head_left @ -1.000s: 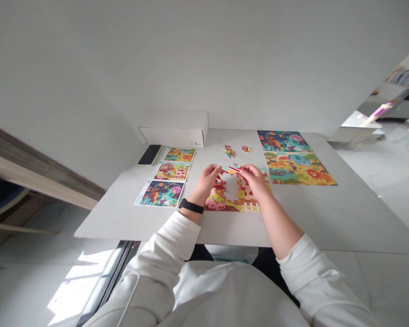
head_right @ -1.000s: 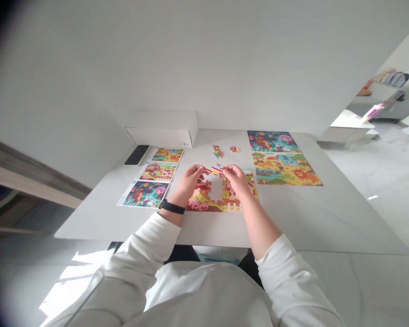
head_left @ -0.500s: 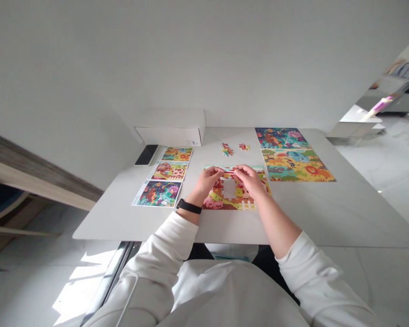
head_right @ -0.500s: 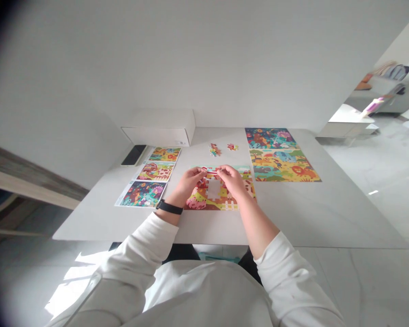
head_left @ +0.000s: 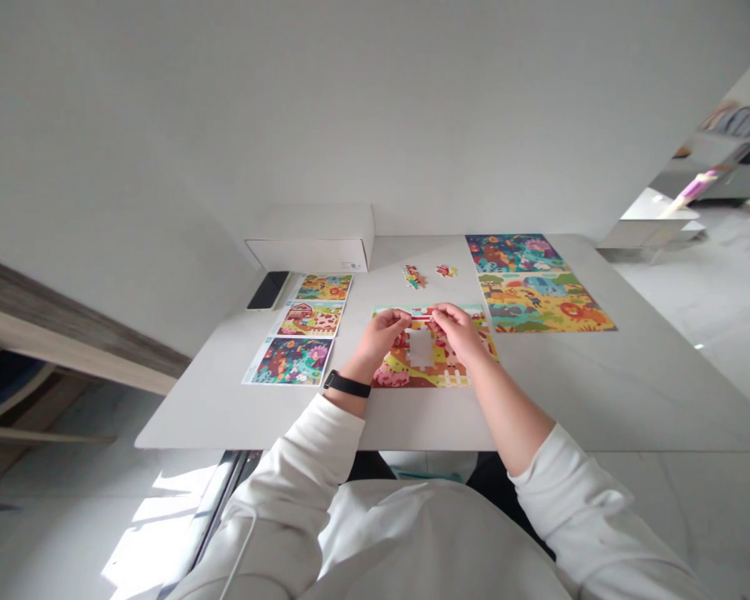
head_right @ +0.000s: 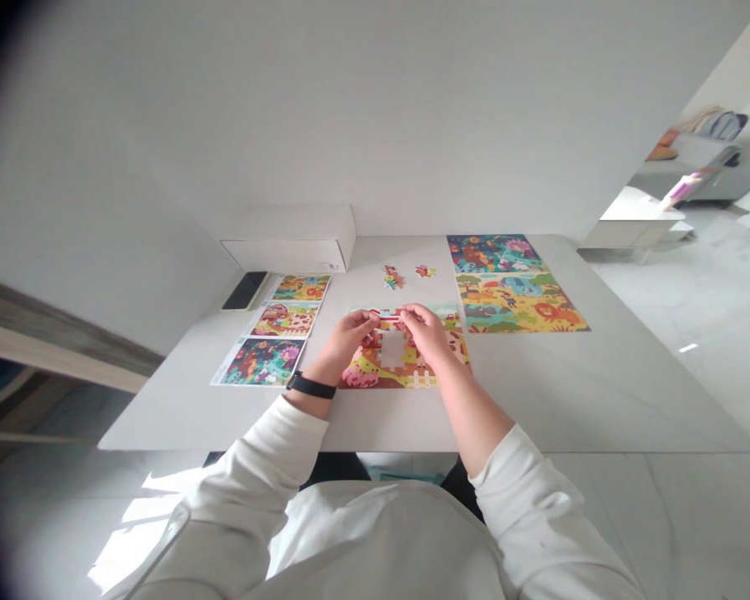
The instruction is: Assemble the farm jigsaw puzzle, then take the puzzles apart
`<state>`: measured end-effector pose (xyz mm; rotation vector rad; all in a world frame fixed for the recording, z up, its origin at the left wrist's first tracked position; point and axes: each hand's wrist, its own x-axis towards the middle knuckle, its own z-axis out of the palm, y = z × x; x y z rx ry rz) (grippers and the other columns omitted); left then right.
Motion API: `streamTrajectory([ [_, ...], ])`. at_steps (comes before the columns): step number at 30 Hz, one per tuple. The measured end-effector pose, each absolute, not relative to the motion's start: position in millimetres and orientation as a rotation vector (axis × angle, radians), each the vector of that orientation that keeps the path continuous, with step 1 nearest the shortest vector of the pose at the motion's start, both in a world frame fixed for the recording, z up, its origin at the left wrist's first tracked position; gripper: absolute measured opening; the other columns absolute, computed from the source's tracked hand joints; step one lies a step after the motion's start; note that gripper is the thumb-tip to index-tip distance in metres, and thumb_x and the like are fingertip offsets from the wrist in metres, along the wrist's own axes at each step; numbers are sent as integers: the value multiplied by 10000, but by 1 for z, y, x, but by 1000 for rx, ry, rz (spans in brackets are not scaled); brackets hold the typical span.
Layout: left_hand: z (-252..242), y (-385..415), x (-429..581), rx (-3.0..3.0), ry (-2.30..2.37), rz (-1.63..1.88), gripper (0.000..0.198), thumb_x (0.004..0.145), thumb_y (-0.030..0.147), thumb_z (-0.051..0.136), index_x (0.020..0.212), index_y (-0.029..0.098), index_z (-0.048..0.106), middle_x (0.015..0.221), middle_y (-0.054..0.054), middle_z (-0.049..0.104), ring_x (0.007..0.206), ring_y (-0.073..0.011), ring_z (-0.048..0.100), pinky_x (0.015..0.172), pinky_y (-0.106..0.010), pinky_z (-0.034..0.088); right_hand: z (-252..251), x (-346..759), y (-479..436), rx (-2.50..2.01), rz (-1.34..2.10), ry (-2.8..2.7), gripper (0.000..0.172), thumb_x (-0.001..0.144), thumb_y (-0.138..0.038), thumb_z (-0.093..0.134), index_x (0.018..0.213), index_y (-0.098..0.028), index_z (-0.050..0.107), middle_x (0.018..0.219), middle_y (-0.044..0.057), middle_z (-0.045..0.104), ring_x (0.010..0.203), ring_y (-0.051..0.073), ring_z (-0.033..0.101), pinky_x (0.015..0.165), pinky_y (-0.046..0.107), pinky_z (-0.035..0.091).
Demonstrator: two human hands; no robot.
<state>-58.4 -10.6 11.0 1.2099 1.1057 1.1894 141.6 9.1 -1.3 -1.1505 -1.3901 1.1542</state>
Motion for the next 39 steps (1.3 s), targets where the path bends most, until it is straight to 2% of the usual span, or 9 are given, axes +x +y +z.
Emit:
streamTrajectory([
  [6, 12, -9, -60, 1195, 1152, 1166, 440, 835, 608, 787, 873, 179, 695, 709, -17, 671, 542, -89, 532, 511, -213, 386, 1, 144, 9, -1174, 1140, -1339, 453, 848, -664, 677, 1044, -257, 713, 845, 16, 709, 767, 213, 641, 673, 314, 523],
  [10, 15, -8, -62, 1138, 1180, 1197, 429, 845, 600, 781, 884, 185, 679, 877, -52, 733, 575, -81, 555, 493, -200, 404, 6, 146, 9, -1189, 1148, -1240, 463, 809, -660, 712, 1035, -256, 707, 805, 8, 699, 720, 197, 626, 635, 301, 509],
  [13, 14, -8, -65, 1056, 1185, 1285, 433, 882, 612, 752, 1007, 202, 686, 972, -63, 749, 641, -97, 595, 524, -204, 457, 10, 147, 8, -1177, 1161, -1187, 452, 790, -642, 744, 1018, -253, 708, 782, 4, 690, 706, 187, 620, 624, 295, 498],
  [17, 12, -4, -73, 917, 1124, 1447, 493, 953, 662, 655, 1147, 209, 678, 926, -50, 717, 672, -114, 621, 532, -211, 462, 11, 147, 8, -1181, 1137, -1191, 465, 805, -667, 717, 1017, -253, 707, 760, 0, 671, 692, 172, 596, 589, 271, 457],
  [23, 17, 1, -84, 826, 1063, 1565, 494, 924, 677, 689, 1087, 210, 672, 871, -27, 682, 606, -98, 587, 503, -209, 425, 4, 149, 14, -1138, 1064, -1104, 430, 820, -645, 713, 988, -250, 703, 717, -32, 608, 625, 137, 528, 532, 237, 379],
  [33, 19, -5, -77, 953, 1129, 1415, 420, 849, 588, 786, 1032, 216, 714, 918, -29, 681, 690, -101, 610, 533, -179, 440, 7, 148, 11, -1180, 1050, -1143, 407, 837, -618, 691, 1006, -248, 704, 724, -30, 591, 635, 151, 506, 548, 256, 376],
  [39, 23, -9, -75, 1128, 1174, 1256, 421, 802, 573, 831, 983, 213, 712, 813, -2, 662, 648, -103, 585, 544, -189, 453, 11, 150, 5, -1224, 1172, -1413, 292, 847, -517, 686, 952, -245, 702, 763, -29, 642, 650, 151, 535, 589, 262, 399],
])
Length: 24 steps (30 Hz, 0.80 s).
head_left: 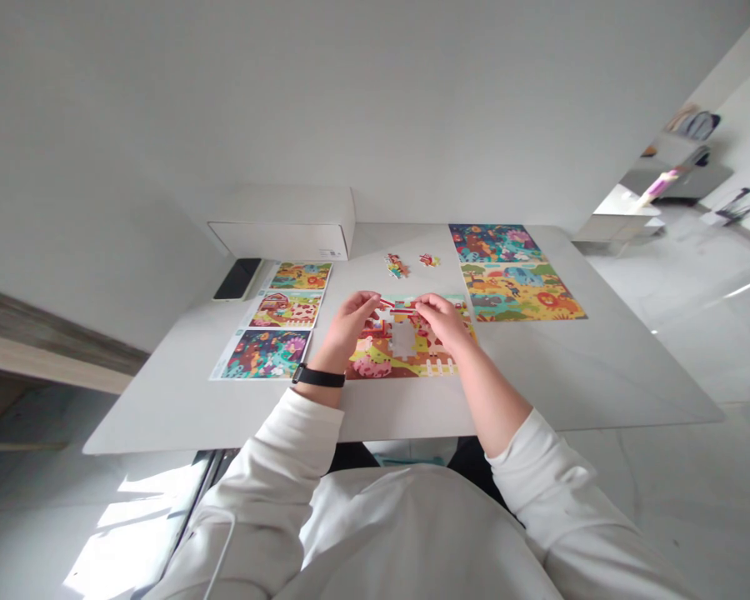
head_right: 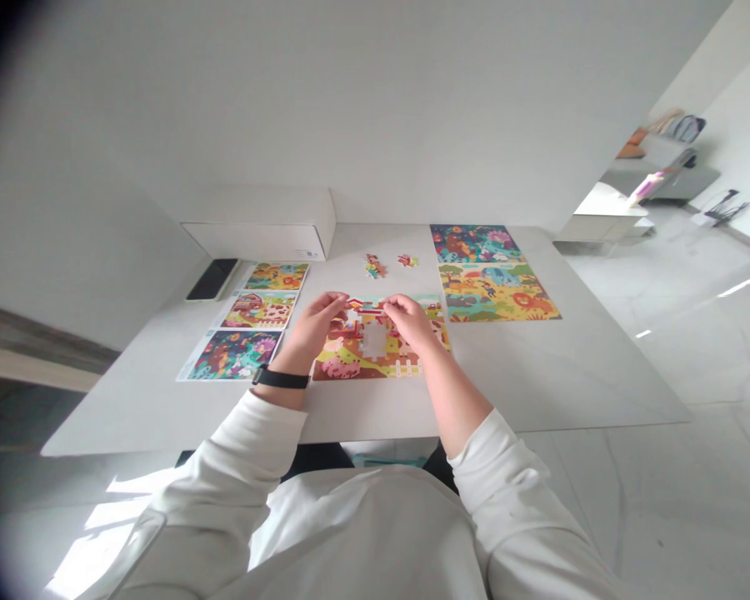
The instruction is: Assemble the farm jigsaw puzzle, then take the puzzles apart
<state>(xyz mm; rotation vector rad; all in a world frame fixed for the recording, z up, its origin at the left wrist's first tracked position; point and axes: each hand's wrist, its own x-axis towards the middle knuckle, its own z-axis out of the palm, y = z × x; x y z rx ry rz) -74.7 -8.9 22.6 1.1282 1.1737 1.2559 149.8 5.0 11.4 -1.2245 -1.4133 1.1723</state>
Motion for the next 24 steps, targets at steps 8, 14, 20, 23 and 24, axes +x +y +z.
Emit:
streamTrajectory([
  [8, 11, -5, -75, 1425, 1170, 1046, 432, 775, 582, 825, 864, 169, 734, 707, -6, 651, 598, -107, 532, 539, -222, 403, 13, 152, 1, -1247, 1237, -1635, 302, 881, -537, 671, 948, -244, 693, 701, -33, 620, 636, 160, 548, 608, 272, 418],
  [14, 8, -4, -75, 1511, 1203, 974, 363, 779, 524, 792, 841, 174, 718, 698, -5, 656, 609, -122, 554, 549, -231, 412, 15, 157, 1, -1274, 1136, -1800, 301, 881, -517, 701, 973, -233, 733, 823, 13, 704, 738, 189, 618, 690, 300, 454],
  [20, 13, -9, -73, 1617, 1228, 866, 270, 802, 439, 726, 856, 174, 715, 738, -22, 692, 639, -142, 599, 575, -246, 434, 17, 160, -2, -1318, 1162, -1885, 232, 880, -449, 720, 988, -245, 742, 863, 7, 747, 762, 190, 644, 738, 311, 466],
  [23, 14, -10, -73, 1682, 1249, 868, 268, 827, 443, 704, 852, 176, 717, 750, -21, 693, 667, -148, 600, 602, -254, 436, 17, 160, -1, -1346, 1112, -1909, 226, 879, -457, 723, 952, -244, 740, 815, -1, 729, 721, 182, 618, 694, 301, 448],
  [24, 14, -9, -73, 1695, 1267, 884, 282, 846, 460, 693, 843, 179, 713, 732, -16, 683, 660, -147, 590, 599, -256, 426, 16, 160, -1, -1347, 1092, -1902, 237, 874, -468, 729, 944, -241, 738, 803, 0, 724, 713, 181, 612, 679, 298, 444],
])
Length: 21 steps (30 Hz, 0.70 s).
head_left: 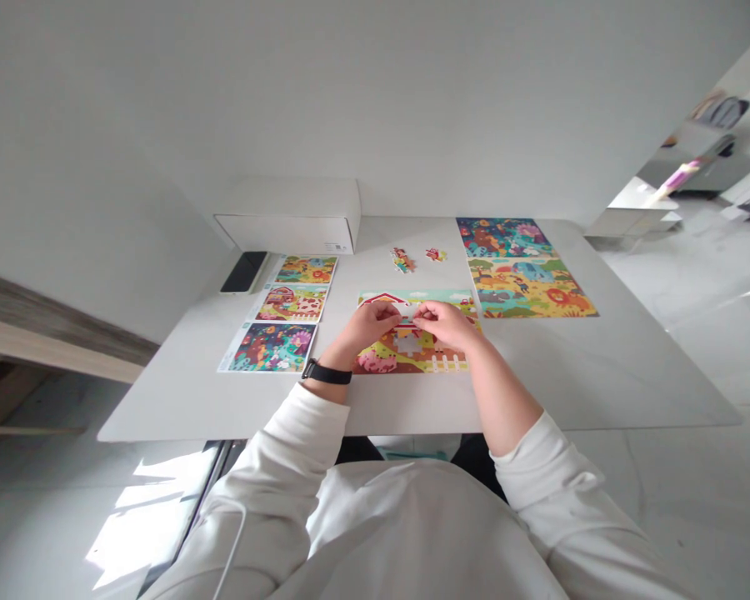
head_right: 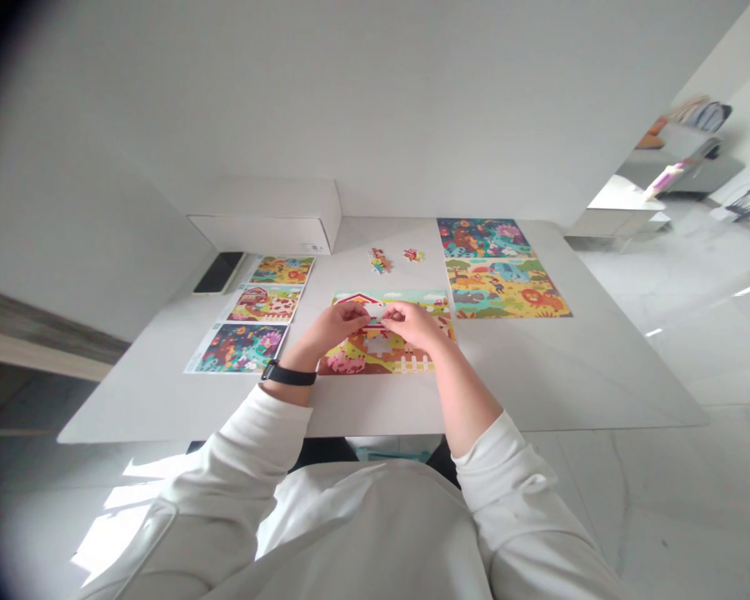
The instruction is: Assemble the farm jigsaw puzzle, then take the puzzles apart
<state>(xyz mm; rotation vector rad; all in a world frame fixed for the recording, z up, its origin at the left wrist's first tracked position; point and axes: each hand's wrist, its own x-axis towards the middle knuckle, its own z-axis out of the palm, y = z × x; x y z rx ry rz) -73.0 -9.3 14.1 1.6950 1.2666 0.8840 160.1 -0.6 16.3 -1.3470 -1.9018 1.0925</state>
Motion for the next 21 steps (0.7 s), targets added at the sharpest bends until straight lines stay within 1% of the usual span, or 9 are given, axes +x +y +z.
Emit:
streamTrajectory([
  [3, 12, -7, -73, 1641, 1329, 963, 366, 921, 539, 632, 827, 191, 700, 682, -13, 659, 611, -146, 562, 563, -257, 394, 16, 159, 0, -1309, 1109, -1808, 298, 860, -520, 739, 943, -235, 714, 785, 3, 712, 687, 178, 605, 635, 288, 441],
  [7, 11, -6, -72, 1469, 1333, 1046, 444, 965, 611, 583, 894, 196, 724, 773, -49, 728, 609, -149, 606, 544, -249, 415, 18, 157, 0, -1262, 1246, -1598, 352, 835, -566, 751, 928, -240, 656, 809, 13, 724, 642, 169, 606, 593, 279, 448],
  [10, 11, -8, -69, 1433, 1232, 1043, 437, 920, 618, 663, 925, 187, 731, 807, -55, 739, 650, -148, 626, 573, -242, 453, 17, 156, 0, -1232, 1257, -1522, 363, 815, -566, 764, 923, -239, 649, 817, 13, 729, 640, 161, 596, 594, 275, 457],
  [12, 10, -9, -67, 1457, 1148, 1032, 405, 849, 584, 757, 916, 185, 728, 815, -42, 728, 672, -143, 624, 600, -240, 471, 16, 155, 1, -1209, 1248, -1500, 362, 811, -563, 763, 927, -238, 654, 811, 6, 722, 649, 158, 592, 607, 272, 462],
  [14, 10, -9, -67, 1477, 1095, 1032, 371, 807, 538, 803, 900, 187, 725, 812, -26, 709, 676, -135, 617, 612, -239, 473, 16, 155, 1, -1199, 1252, -1497, 365, 810, -566, 760, 935, -239, 659, 807, -1, 714, 659, 157, 588, 612, 269, 461],
  [18, 12, -10, -69, 1427, 1131, 1021, 351, 834, 523, 788, 884, 182, 723, 755, -29, 692, 632, -135, 596, 583, -247, 451, 17, 153, 0, -1192, 1246, -1505, 383, 808, -588, 760, 933, -237, 673, 803, -2, 707, 659, 159, 572, 609, 272, 449],
  [21, 16, -10, -72, 1401, 1157, 1064, 371, 806, 532, 819, 880, 182, 716, 775, -34, 708, 653, -138, 610, 611, -255, 472, 15, 152, -1, -1193, 1227, -1534, 382, 837, -590, 737, 961, -232, 691, 817, 9, 716, 658, 162, 571, 608, 276, 454],
])
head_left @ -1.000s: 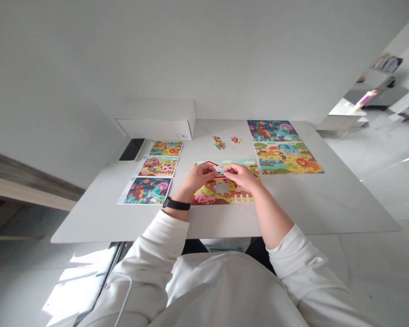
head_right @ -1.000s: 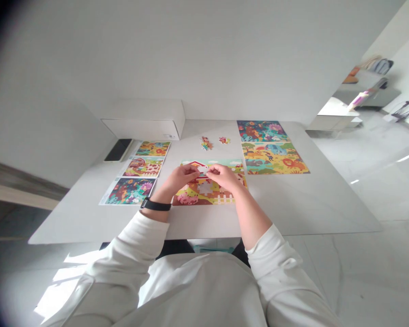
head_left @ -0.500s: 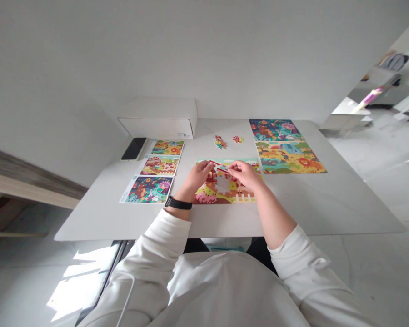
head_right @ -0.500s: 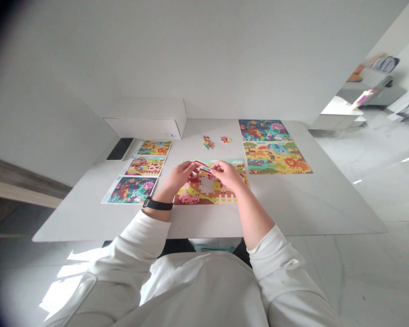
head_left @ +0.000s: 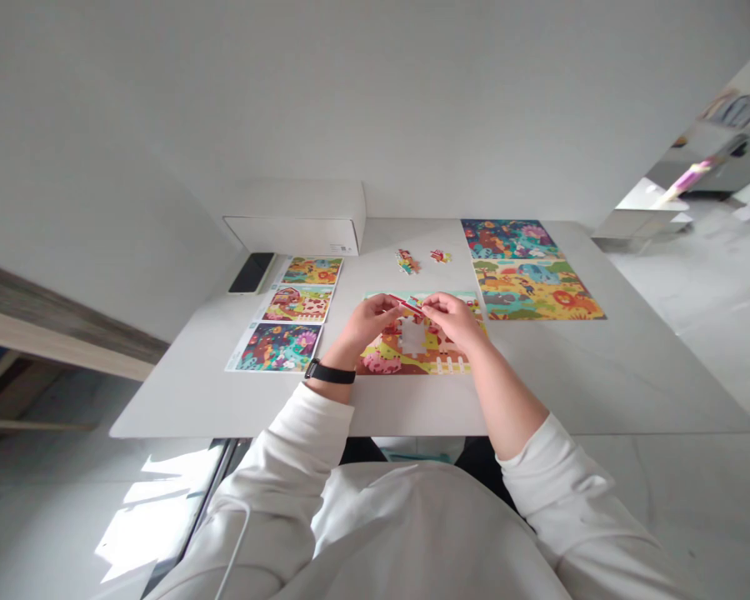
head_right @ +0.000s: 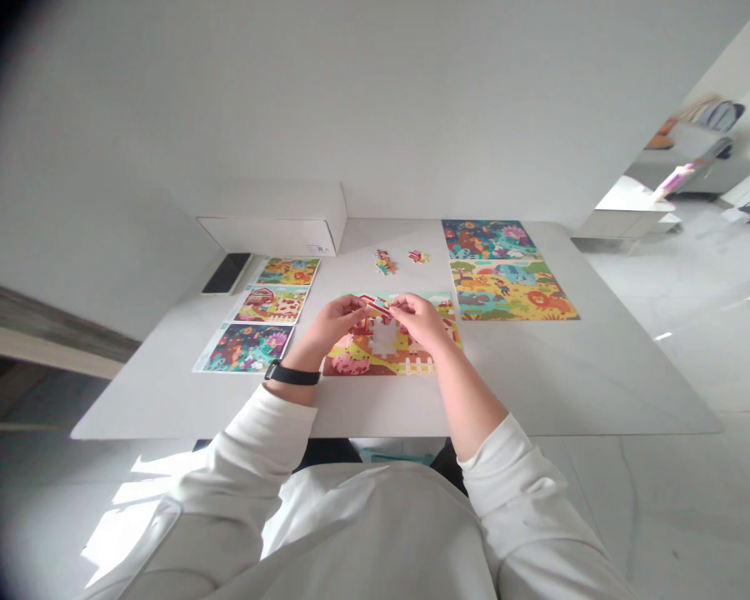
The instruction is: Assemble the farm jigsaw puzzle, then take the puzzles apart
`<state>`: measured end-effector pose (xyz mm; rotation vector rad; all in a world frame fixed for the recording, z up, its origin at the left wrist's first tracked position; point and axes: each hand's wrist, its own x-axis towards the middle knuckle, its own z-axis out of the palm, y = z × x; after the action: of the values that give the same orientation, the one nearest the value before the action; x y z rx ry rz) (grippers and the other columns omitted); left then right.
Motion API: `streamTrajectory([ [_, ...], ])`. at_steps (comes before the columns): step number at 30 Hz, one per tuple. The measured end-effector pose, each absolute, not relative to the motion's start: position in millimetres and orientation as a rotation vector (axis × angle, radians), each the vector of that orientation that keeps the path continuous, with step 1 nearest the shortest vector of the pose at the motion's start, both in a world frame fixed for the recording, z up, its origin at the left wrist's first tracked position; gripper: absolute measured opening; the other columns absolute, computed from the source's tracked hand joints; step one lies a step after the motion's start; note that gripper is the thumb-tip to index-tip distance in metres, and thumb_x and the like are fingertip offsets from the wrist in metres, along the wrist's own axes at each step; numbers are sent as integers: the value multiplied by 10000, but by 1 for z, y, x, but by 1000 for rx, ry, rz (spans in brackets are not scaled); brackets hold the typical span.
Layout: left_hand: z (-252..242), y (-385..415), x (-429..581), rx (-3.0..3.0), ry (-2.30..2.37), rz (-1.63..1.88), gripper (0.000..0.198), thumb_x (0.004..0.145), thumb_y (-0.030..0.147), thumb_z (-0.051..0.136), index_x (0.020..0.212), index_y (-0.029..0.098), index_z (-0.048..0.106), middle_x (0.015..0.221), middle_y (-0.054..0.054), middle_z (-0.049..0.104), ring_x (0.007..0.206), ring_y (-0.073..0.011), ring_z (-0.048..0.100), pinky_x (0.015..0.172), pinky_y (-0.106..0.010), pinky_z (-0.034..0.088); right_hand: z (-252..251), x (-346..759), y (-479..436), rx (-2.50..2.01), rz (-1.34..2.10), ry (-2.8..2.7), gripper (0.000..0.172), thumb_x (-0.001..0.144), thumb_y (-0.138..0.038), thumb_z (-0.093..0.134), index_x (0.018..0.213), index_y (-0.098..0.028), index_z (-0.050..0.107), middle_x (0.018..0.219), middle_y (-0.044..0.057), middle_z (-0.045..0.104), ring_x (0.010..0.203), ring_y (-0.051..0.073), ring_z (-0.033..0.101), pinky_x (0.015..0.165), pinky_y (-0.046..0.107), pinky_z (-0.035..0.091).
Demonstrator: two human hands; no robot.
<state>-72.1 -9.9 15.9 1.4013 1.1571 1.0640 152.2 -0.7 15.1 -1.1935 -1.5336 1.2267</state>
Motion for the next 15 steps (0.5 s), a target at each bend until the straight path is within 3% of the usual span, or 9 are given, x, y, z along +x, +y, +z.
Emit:
streamTrajectory([
  [4, 20, -8, -79, 1391, 1188, 1112, 378, 752, 512, 850, 867, 185, 701, 763, -12, 688, 637, -118, 574, 577, -236, 431, 10, 151, 0, -1221, 1043, -1694, 347, 923, -522, 682, 1123, -240, 713, 995, 49, 756, 743, 190, 633, 702, 328, 538],
  [6, 22, -7, -83, 1355, 1223, 1141, 368, 760, 509, 838, 865, 187, 692, 731, 3, 661, 588, -101, 520, 543, -232, 393, 9, 149, -1, -1170, 785, -1812, 377, 932, -438, 707, 1263, -258, 689, 1237, 94, 738, 955, 243, 692, 874, 403, 584],
  [8, 24, -6, -86, 1306, 1221, 1173, 356, 766, 499, 828, 870, 191, 683, 734, 8, 656, 566, -90, 497, 534, -232, 382, 10, 147, -1, -1067, 532, -1942, 430, 931, -344, 724, 1350, -270, 660, 1406, 125, 672, 1225, 304, 656, 1072, 481, 544],
  [10, 26, -6, -88, 1262, 1191, 1182, 348, 761, 485, 828, 871, 194, 670, 766, 1, 675, 564, -84, 501, 538, -231, 390, 13, 143, -1, -984, 378, -2062, 424, 950, -267, 693, 1373, -273, 660, 1437, 135, 652, 1372, 327, 583, 1185, 522, 475],
  [15, 25, -4, -88, 1218, 1176, 1180, 370, 763, 508, 820, 893, 202, 658, 814, -22, 715, 589, -98, 545, 538, -228, 399, 23, 135, -1, -1003, 273, -2165, 429, 997, -208, 609, 1416, -288, 656, 1415, 126, 669, 1373, 331, 589, 1217, 548, 450],
])
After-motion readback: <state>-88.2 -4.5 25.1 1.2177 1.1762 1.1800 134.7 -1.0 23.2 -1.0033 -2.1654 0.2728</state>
